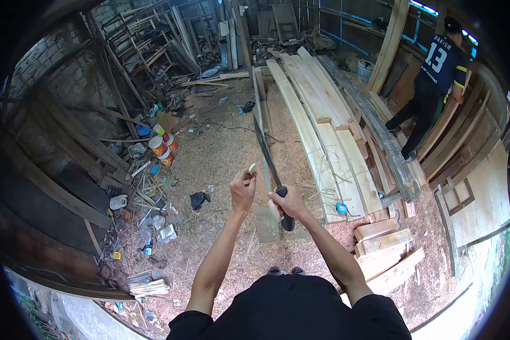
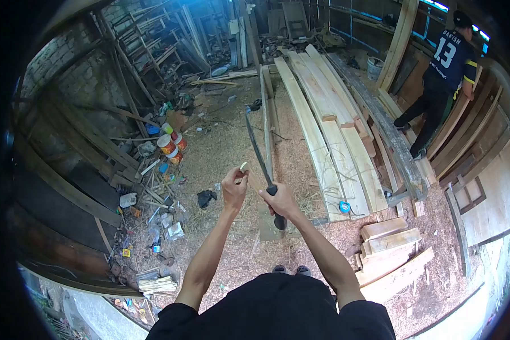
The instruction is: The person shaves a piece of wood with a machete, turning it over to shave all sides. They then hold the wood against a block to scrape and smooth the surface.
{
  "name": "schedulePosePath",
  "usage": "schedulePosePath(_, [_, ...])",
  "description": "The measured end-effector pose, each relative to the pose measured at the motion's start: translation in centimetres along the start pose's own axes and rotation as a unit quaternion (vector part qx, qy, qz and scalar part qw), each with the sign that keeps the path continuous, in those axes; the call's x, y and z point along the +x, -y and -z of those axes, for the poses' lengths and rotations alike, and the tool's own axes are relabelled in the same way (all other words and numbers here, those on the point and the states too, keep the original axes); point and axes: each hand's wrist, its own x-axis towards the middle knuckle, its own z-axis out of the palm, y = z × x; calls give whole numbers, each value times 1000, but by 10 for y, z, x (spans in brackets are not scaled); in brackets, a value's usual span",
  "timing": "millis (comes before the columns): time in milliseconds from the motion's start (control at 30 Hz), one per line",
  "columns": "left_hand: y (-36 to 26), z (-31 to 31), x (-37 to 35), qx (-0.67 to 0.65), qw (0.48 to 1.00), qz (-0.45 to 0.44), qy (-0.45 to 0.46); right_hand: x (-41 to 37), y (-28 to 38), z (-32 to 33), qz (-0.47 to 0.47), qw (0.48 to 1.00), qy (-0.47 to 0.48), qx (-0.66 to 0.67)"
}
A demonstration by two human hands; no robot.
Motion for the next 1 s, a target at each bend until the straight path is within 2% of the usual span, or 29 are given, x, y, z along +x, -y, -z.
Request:
schedulePosePath(200, [-4, -9, -5, 20, 1000, -21, -9, 5, -10, -5, -39, 999, 17, -13])
schedulePosePath(267, [-7, -9, -7, 19, 1000, -15, -9, 2, -34, -5, -121, 990, 73, 28])
schedulePosePath(300, [-12, -7, -8, 25, 1000, -5, -11, 1, -52, -4, -122, 989, 74, 28])
schedulePosePath(367, [-16, -7, -8, 29, 1000, 4, -9, 0, -83, -1, -207, 972, 93, 53])
schedulePosePath(400, [-13, -7, -8, 26, 1000, 13, -12, -7, -79, 2, -218, 970, 93, 44])
schedulePosePath(567, [1, -14, -2, -30, 999, -4, -35, -18, -92, 7, -196, 974, 110, -26])
schedulePosePath(633, [-2, -17, 7, -207, 973, 104, -19, -20, -94, 6, -197, 971, 127, -52])
schedulePosePath(667, [-2, -22, 12, -294, 948, 123, -19, -22, -95, 4, -200, 971, 113, -71])
schedulePosePath(700, [3, -23, 12, -294, 948, 124, -16, -23, -98, 3, -204, 970, 100, -90])
schedulePosePath(767, [13, -23, 12, -396, 888, 231, -21, -24, -111, -1, -208, 971, 95, -65])
schedulePosePath(867, [10, -28, 3, -422, 882, 202, -53, -31, -99, -7, -199, 977, 83, -2])
schedulePosePath(933, [8, -28, -3, -423, 887, 185, -24, -34, -88, -15, -187, 979, 73, 37])
schedulePosePath(1000, [6, -28, -7, -425, 890, 166, 6, -34, -87, -23, -137, 987, 50, 69])
